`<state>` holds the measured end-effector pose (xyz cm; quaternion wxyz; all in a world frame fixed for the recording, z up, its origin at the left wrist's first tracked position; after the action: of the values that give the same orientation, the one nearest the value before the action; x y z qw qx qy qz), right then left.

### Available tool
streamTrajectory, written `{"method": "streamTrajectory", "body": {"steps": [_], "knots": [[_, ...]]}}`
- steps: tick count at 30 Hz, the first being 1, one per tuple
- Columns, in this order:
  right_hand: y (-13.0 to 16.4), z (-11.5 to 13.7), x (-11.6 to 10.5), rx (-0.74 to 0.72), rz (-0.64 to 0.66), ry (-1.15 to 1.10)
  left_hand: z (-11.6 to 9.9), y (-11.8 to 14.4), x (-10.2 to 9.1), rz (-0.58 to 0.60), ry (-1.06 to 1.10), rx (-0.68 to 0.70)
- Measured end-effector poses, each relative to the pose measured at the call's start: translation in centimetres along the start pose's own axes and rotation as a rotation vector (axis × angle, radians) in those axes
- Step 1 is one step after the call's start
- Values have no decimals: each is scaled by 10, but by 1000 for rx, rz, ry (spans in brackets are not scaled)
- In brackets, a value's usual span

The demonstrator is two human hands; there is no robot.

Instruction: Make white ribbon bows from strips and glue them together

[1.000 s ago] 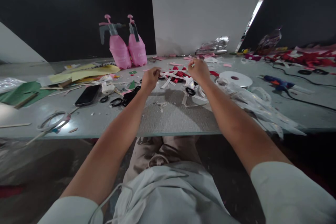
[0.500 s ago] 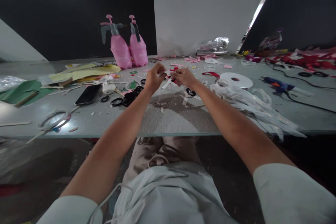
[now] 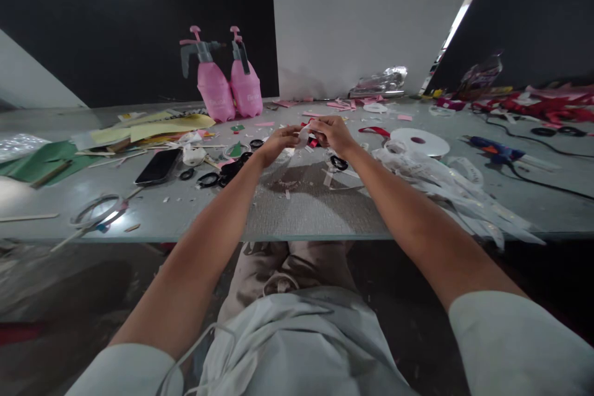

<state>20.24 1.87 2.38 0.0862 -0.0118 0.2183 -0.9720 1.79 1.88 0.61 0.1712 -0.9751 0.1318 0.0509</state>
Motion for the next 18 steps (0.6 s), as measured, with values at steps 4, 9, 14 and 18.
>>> {"method": "streamTrajectory", "body": {"steps": [4, 9, 14, 18], "knots": [[0, -1, -1, 14, 13, -25, -3, 6, 9, 86, 68, -80], [2, 3, -1, 18, 31, -28, -7, 7, 12, 34, 94, -55], [5, 8, 0, 40, 40, -24, -15, 9, 17, 8, 242, -90], [6, 13, 1, 51, 50, -52, -21, 11, 14, -12, 254, -105]]}}
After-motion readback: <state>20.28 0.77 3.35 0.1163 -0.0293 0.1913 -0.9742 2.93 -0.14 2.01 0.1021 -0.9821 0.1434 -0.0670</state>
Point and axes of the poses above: each hand's wrist, its own y-axis away from the middle knuckle, its own x-axis out of the palm, z = x × y, the point moved 2 cm from there along -y, towards the middle knuckle, and after that the axes turned 9 degrees about -z, right-handed, at the moved point
